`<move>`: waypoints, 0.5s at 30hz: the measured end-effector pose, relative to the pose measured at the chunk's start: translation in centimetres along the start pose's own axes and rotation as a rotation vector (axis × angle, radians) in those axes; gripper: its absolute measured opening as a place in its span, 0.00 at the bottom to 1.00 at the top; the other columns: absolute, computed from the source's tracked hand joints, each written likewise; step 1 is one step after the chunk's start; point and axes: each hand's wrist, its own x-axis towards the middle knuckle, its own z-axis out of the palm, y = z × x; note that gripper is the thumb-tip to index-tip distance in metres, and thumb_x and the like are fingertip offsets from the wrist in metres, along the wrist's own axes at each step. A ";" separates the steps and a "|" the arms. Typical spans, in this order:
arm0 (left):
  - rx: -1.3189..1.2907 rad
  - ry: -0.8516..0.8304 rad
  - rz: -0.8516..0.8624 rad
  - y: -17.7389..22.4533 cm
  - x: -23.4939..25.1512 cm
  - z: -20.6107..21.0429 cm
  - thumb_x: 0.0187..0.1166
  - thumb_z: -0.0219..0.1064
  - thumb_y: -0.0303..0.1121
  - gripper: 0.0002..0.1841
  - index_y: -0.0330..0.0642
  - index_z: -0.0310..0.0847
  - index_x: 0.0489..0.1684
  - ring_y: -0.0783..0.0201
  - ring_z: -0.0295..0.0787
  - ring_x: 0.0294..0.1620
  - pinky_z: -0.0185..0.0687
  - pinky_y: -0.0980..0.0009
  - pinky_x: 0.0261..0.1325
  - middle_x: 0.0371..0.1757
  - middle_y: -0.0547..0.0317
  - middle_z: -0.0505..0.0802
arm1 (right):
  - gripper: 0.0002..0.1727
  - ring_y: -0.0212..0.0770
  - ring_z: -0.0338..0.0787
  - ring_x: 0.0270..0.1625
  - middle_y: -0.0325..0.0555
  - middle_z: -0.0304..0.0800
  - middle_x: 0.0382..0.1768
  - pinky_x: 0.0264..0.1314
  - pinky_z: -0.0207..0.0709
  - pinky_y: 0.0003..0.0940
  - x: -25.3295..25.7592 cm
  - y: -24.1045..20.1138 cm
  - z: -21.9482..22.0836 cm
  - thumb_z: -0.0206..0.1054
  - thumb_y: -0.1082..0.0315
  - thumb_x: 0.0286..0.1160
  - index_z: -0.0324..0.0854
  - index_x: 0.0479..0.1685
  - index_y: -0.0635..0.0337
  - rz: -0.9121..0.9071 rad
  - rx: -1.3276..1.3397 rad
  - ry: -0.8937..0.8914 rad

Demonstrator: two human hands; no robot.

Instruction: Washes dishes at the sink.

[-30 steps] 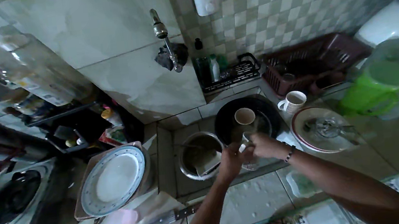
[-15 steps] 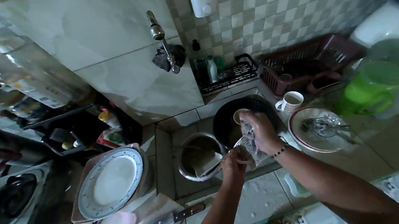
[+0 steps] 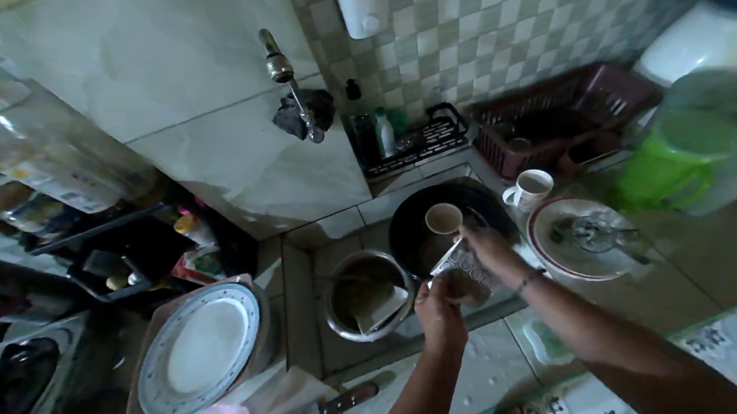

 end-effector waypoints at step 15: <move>-0.013 -0.224 -0.193 -0.1 0.4 -1.3 0.91 0.48 0.31 0.13 0.41 0.76 0.38 0.68 0.87 0.28 0.89 0.70 0.37 0.27 0.60 0.87 | 0.20 0.27 0.90 0.34 0.36 0.92 0.35 0.37 0.86 0.23 0.8 6.3 -2.2 0.46 0.54 0.95 0.82 0.53 0.55 0.049 0.900 -0.351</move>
